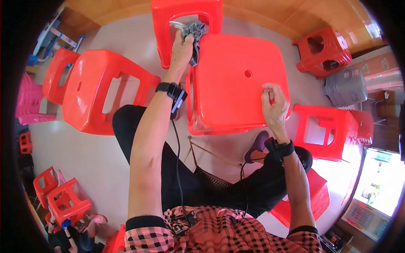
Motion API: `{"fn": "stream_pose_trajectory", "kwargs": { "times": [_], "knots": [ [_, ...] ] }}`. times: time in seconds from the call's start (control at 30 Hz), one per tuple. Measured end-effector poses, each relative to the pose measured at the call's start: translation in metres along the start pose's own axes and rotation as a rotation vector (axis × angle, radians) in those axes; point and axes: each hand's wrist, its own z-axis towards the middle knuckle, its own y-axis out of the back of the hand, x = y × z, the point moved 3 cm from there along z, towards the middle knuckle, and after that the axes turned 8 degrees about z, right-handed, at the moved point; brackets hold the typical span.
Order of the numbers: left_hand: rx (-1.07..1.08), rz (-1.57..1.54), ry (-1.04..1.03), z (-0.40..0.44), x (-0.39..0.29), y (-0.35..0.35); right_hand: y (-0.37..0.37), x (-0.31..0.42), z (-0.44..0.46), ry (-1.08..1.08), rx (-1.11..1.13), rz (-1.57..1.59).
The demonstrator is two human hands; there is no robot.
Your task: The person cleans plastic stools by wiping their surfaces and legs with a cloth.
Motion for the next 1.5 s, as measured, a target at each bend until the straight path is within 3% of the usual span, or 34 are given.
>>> {"fn": "stream_pose_trajectory", "kwargs": {
  "times": [0.1,0.23,0.3,0.43,0.5,0.57,0.73,0.83,0.87,0.9,0.97,1.0,1.07,1.17,1.23,1.3,1.37,1.4,1.5],
  "knots": [
    [-0.071,0.203,-0.026,-0.048,-0.010,0.012,0.000,0.002,0.001,-0.003,-0.008,-0.005],
    [-0.060,0.228,-0.091,-0.103,0.007,0.021,0.001,0.004,0.001,-0.025,0.006,-0.023],
    [0.005,0.211,0.018,-0.137,0.003,0.025,0.000,0.004,0.001,0.012,-0.001,-0.052],
    [-0.002,0.279,0.042,-0.187,0.002,0.027,0.001,0.004,0.000,0.035,-0.021,-0.039],
    [-0.045,0.321,0.275,-0.207,-0.006,0.027,0.001,0.004,0.000,0.022,-0.019,-0.035],
    [-0.005,0.224,0.249,-0.205,0.018,0.031,0.000,0.005,0.000,0.029,-0.020,-0.041],
    [-0.011,0.451,0.404,-0.187,0.045,0.028,0.001,0.008,0.002,0.060,-0.019,-0.046],
    [0.002,0.482,0.309,-0.166,0.097,0.033,0.001,0.009,0.000,0.010,-0.014,-0.053],
    [0.020,0.519,0.458,-0.155,0.124,0.034,0.001,0.010,0.000,0.003,-0.004,-0.042],
    [0.029,0.514,0.451,-0.145,0.146,0.036,0.002,0.010,0.001,-0.001,0.002,-0.035],
    [0.217,-0.099,0.717,-0.125,0.193,0.029,0.001,0.008,-0.002,0.028,-0.017,-0.053],
    [0.074,0.097,0.643,-0.112,0.193,0.027,0.002,0.009,-0.001,0.055,-0.024,-0.063],
    [0.017,-0.033,0.528,-0.089,0.195,0.017,0.004,0.009,0.002,0.043,-0.018,-0.056],
    [0.011,-0.189,0.354,-0.073,0.081,0.014,0.002,0.009,0.001,0.027,-0.005,-0.050],
    [-0.103,0.108,0.367,-0.080,0.013,0.015,0.002,0.011,0.001,0.042,-0.008,-0.061],
    [-0.023,0.088,0.401,-0.067,0.043,0.025,0.003,0.010,0.001,0.034,-0.004,-0.074],
    [-0.034,0.183,0.005,-0.071,0.024,0.028,0.004,0.012,0.002,-0.006,0.003,-0.062],
    [0.048,0.249,0.074,-0.064,0.018,0.030,0.003,0.013,0.001,-0.037,0.021,-0.036],
    [0.005,0.598,-0.104,-0.012,0.042,0.026,0.002,0.011,0.002,-0.020,0.019,-0.056]
  ]
}}
